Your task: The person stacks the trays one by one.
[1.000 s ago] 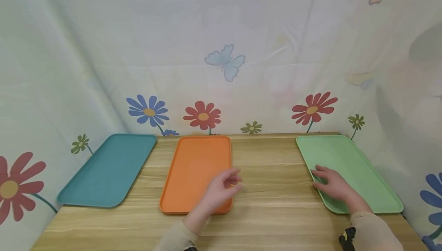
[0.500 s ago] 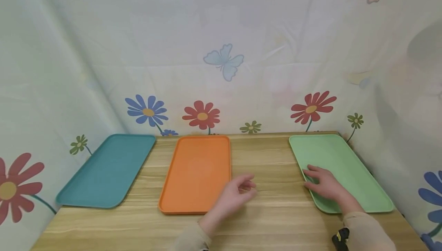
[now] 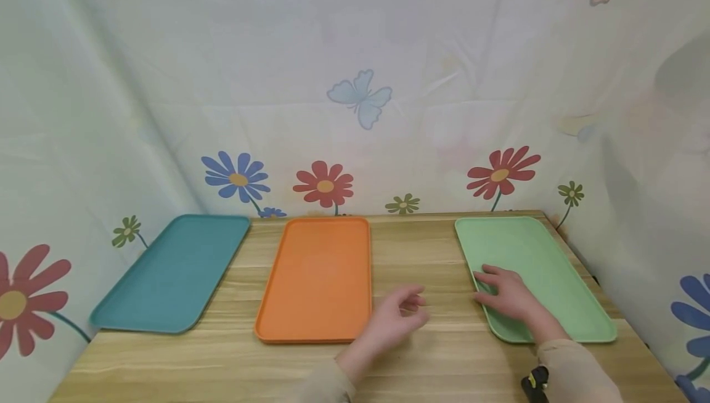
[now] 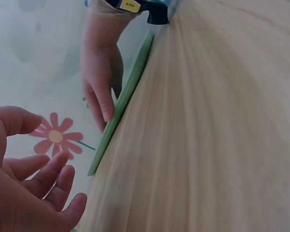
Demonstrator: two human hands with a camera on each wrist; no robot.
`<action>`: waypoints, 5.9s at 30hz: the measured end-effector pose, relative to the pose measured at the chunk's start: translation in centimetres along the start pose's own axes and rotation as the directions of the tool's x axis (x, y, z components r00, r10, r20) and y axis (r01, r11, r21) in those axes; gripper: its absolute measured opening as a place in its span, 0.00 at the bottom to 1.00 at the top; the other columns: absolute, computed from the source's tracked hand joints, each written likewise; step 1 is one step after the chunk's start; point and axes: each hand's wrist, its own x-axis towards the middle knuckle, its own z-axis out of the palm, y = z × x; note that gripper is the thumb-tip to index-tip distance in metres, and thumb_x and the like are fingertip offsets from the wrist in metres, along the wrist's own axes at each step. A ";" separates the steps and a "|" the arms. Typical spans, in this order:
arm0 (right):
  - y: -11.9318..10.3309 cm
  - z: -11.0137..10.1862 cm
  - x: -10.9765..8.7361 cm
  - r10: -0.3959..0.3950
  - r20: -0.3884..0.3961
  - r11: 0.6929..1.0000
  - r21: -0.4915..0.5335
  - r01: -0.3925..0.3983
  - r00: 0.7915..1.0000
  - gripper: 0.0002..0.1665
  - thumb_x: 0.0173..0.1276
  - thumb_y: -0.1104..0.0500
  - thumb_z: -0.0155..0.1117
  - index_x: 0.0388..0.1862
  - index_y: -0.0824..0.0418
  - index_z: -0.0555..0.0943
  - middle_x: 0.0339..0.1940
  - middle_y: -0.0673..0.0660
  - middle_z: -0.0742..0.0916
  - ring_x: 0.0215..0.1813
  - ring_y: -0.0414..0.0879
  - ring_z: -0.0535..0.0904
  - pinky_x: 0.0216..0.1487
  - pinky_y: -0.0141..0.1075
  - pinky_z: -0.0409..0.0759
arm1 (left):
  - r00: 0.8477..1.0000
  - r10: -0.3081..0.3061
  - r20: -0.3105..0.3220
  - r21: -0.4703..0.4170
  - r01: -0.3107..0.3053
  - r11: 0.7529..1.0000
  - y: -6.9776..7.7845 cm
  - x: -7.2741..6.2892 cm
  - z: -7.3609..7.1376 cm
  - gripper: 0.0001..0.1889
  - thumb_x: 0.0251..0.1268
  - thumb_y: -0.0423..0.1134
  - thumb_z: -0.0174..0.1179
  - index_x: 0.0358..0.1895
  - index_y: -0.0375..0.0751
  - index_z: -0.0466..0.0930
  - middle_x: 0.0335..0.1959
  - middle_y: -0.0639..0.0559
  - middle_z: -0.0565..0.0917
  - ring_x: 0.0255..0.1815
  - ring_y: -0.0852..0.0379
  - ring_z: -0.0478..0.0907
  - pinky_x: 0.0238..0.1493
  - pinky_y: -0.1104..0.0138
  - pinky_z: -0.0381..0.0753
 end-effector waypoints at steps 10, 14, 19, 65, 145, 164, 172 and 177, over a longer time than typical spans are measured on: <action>-1.1 1.3 0.7 0.016 -0.023 0.999 0.031 -0.015 1.000 0.29 0.62 0.50 0.72 0.55 0.70 0.82 0.53 0.79 0.79 0.53 0.77 0.74 0.56 0.63 0.70 | 1.000 -0.010 -0.008 0.015 0.010 1.000 0.1 0.1 0.8 0.25 0.57 0.37 0.69 0.59 0.34 0.79 0.42 0.55 0.85 0.43 0.63 0.79 0.47 0.71 0.77; -2.6 1.1 1.1 0.109 0.062 0.994 0.022 -0.111 0.992 0.31 0.62 0.51 0.72 0.57 0.71 0.81 0.58 0.79 0.77 0.58 0.78 0.70 0.57 0.68 0.67 | 1.000 -0.023 -0.010 0.020 0.024 1.000 0.2 0.2 1.0 0.25 0.58 0.38 0.69 0.59 0.35 0.79 0.43 0.56 0.85 0.43 0.63 0.78 0.47 0.71 0.77; -3.6 1.2 1.6 0.157 0.103 0.988 -0.013 -0.157 0.982 0.31 0.63 0.53 0.72 0.58 0.72 0.80 0.60 0.79 0.75 0.60 0.77 0.69 0.58 0.67 0.66 | 0.999 -0.039 -0.016 0.024 0.039 0.999 0.1 0.3 1.2 0.25 0.58 0.38 0.68 0.60 0.36 0.79 0.42 0.58 0.85 0.43 0.64 0.78 0.46 0.70 0.77; 4.5 -5.4 -4.8 0.354 0.008 0.881 0.334 -0.336 0.935 0.36 0.74 0.55 0.62 0.71 0.75 0.65 0.49 0.27 0.76 0.47 0.19 0.72 0.40 0.21 0.74 | 0.996 -0.080 -0.033 0.130 0.084 0.988 1.6 2.1 4.6 0.27 0.57 0.41 0.71 0.60 0.38 0.78 0.47 0.55 0.83 0.46 0.63 0.78 0.46 0.71 0.76; 9.7 -6.3 -7.7 0.538 0.201 0.817 0.114 -0.565 0.819 0.51 0.71 0.47 0.64 0.68 0.87 0.53 0.62 0.86 0.65 0.56 0.75 0.71 0.43 0.39 0.77 | 0.985 -0.173 0.014 0.514 0.141 0.846 0.6 4.0 8.1 0.51 0.32 0.55 0.84 0.68 0.46 0.73 0.60 0.55 0.73 0.59 0.61 0.71 0.60 0.73 0.69; 9.9 -6.2 -7.8 0.551 0.167 0.805 0.152 -0.573 0.818 0.46 0.70 0.49 0.66 0.67 0.84 0.59 0.58 0.83 0.70 0.42 0.39 0.73 0.36 0.31 0.74 | 0.983 -0.185 0.001 0.470 0.163 0.867 0.8 4.0 7.8 0.50 0.32 0.52 0.85 0.67 0.48 0.74 0.59 0.56 0.75 0.58 0.60 0.73 0.59 0.71 0.71; 9.5 -6.5 -7.8 0.549 0.182 0.796 0.182 -0.577 0.816 0.45 0.73 0.50 0.62 0.67 0.84 0.56 0.62 0.87 0.64 0.51 0.69 0.75 0.47 0.49 0.77 | 0.985 -0.174 0.018 0.422 0.151 0.894 0.8 4.3 7.2 0.46 0.34 0.50 0.84 0.65 0.47 0.76 0.52 0.57 0.76 0.50 0.63 0.73 0.53 0.73 0.72; 9.8 -6.7 -7.8 0.549 0.221 0.783 0.203 -0.588 0.806 0.44 0.74 0.48 0.61 0.69 0.81 0.57 0.64 0.87 0.62 0.57 0.79 0.68 0.50 0.62 0.73 | 0.984 -0.179 0.013 0.393 0.160 0.905 0.7 4.5 7.2 0.46 0.35 0.48 0.84 0.66 0.45 0.76 0.51 0.57 0.76 0.49 0.65 0.72 0.54 0.74 0.71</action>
